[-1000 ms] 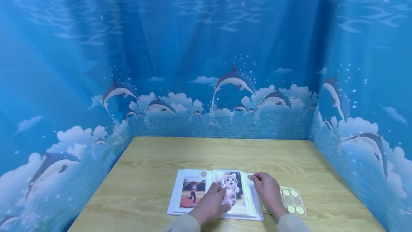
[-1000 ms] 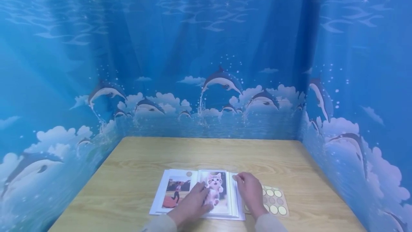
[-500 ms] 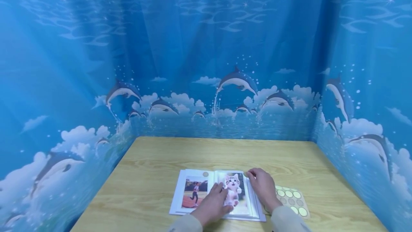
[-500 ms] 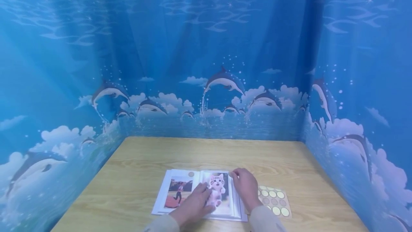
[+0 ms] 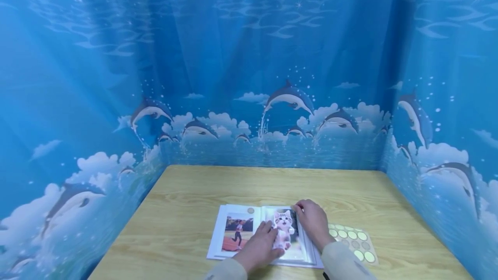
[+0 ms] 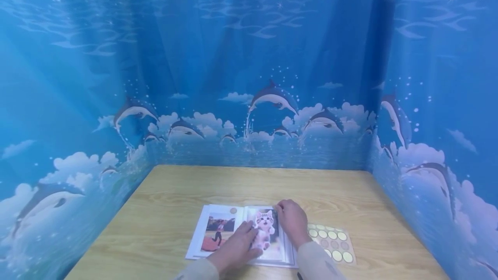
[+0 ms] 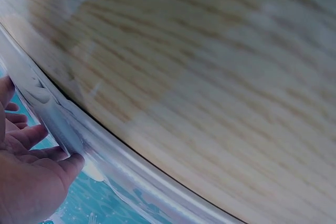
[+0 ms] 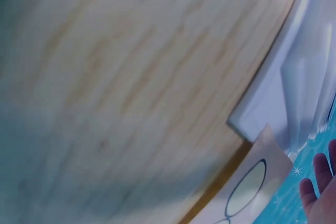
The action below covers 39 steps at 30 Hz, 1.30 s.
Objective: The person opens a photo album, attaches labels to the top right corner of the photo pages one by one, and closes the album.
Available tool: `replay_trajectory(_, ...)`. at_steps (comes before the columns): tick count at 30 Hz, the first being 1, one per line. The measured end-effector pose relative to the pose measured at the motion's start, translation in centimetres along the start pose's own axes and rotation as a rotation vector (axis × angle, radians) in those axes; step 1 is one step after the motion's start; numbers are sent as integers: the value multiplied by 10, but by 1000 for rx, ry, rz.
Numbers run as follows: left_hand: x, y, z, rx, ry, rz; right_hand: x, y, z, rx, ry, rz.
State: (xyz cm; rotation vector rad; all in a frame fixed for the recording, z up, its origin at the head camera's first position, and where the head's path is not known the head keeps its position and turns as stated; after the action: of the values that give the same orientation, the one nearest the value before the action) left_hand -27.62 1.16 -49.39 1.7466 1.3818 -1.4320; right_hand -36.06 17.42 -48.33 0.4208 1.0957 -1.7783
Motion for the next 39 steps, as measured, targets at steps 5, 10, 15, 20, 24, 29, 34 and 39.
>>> replay_trajectory(5,3,-1,0,9,-8,0,2,-2,2,-19,25,-8)
replay_trajectory(10,5,-1,-1,13,-4,2,4,-4,1,-17,60,-2)
replay_trajectory(15,4,-1,-1,8,-1,8,7,-2,0,-10,86,15)
replay_trajectory(20,2,-1,-3,20,-7,1,10,0,2,-62,107,17)
replay_trajectory(24,3,-1,-2,25,-9,1,14,3,8,-146,159,26)
replay_trajectory(29,6,-2,0,35,-51,4,17,8,15,-248,217,38)
replay_trajectory(34,8,-2,2,34,-53,2,20,13,19,-281,237,53)
replay_trajectory(39,7,-1,4,21,-51,11,22,21,25,-369,280,69)
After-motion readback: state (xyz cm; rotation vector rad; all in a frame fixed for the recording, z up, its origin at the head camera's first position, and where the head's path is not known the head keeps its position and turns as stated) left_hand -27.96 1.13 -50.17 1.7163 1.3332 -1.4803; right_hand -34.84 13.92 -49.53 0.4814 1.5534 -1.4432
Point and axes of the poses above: each hand's wrist, its own y-axis away from the middle knuckle, its own x-axis out of the palm, z = x × y, the point moved 8 cm from there along -y, towards the middle knuckle, and after that the axes turned 12 degrees about -z, right-handed, at the moved point
